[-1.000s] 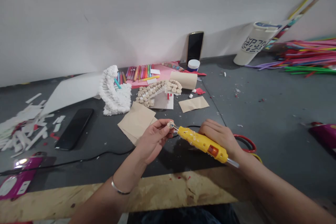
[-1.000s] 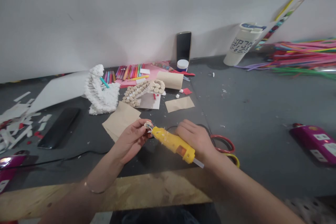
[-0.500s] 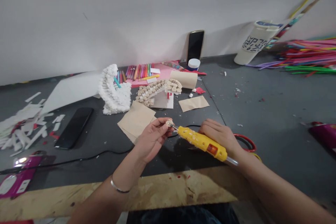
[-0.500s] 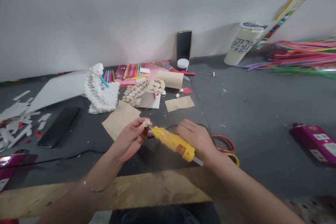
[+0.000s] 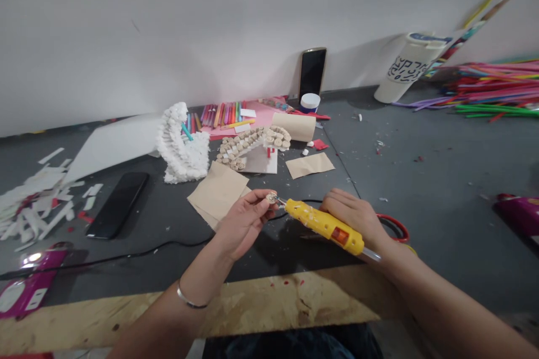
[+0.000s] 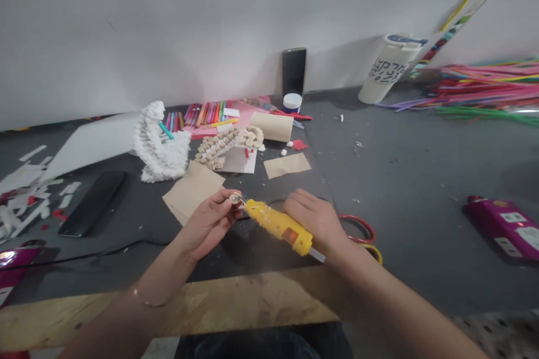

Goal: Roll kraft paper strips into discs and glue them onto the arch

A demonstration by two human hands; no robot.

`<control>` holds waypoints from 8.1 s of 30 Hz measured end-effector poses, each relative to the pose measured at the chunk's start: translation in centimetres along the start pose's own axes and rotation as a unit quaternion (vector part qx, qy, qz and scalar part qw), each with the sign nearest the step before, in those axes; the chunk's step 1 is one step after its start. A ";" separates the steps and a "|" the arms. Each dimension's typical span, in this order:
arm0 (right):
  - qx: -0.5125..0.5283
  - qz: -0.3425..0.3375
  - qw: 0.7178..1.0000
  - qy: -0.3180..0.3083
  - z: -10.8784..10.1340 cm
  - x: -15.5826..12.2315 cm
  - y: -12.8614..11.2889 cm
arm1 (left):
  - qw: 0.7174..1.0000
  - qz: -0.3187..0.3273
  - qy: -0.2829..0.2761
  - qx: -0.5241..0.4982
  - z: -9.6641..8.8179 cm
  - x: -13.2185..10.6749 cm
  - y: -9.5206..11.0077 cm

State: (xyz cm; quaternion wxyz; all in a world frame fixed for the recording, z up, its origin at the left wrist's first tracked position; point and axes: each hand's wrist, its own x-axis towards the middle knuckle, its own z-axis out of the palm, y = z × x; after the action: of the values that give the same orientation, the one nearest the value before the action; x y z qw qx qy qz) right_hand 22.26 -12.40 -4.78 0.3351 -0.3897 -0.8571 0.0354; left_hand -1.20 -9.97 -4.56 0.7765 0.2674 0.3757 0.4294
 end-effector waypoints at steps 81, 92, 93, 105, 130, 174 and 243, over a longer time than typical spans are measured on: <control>0.246 0.405 0.880 -0.025 10.0 12.9 0.6 | 0.428 0.451 0.086 0.779 -4.5 6.2 6.8; 0.139 0.393 0.905 -0.084 10.2 14.4 1.0 | 0.592 0.441 0.167 0.654 -9.5 6.7 7.2; 0.131 0.391 0.907 -0.090 10.4 14.5 1.0 | 0.607 0.442 0.172 0.638 -9.8 6.9 7.1; 0.046 0.382 0.911 -0.151 12.3 14.8 2.3 | 0.637 0.455 0.170 0.598 -10.0 7.1 5.3; -0.031 0.361 0.925 -0.118 13.7 14.1 1.9 | 0.620 0.427 0.176 0.634 -9.9 6.9 4.2; -0.059 0.274 0.953 -0.112 13.1 14.2 1.0 | 0.511 0.368 0.240 0.739 -9.1 6.4 4.4; -0.089 0.281 0.947 -0.128 6.6 5.9 -3.1 | 0.532 0.464 0.148 0.692 -7.8 5.4 5.2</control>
State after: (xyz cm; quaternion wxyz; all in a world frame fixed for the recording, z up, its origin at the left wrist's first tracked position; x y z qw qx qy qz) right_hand 13.48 -9.12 -5.64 0.1631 -0.6355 -0.7479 0.1010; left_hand -8.06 -2.00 -7.11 -0.0268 0.7906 0.4880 0.3689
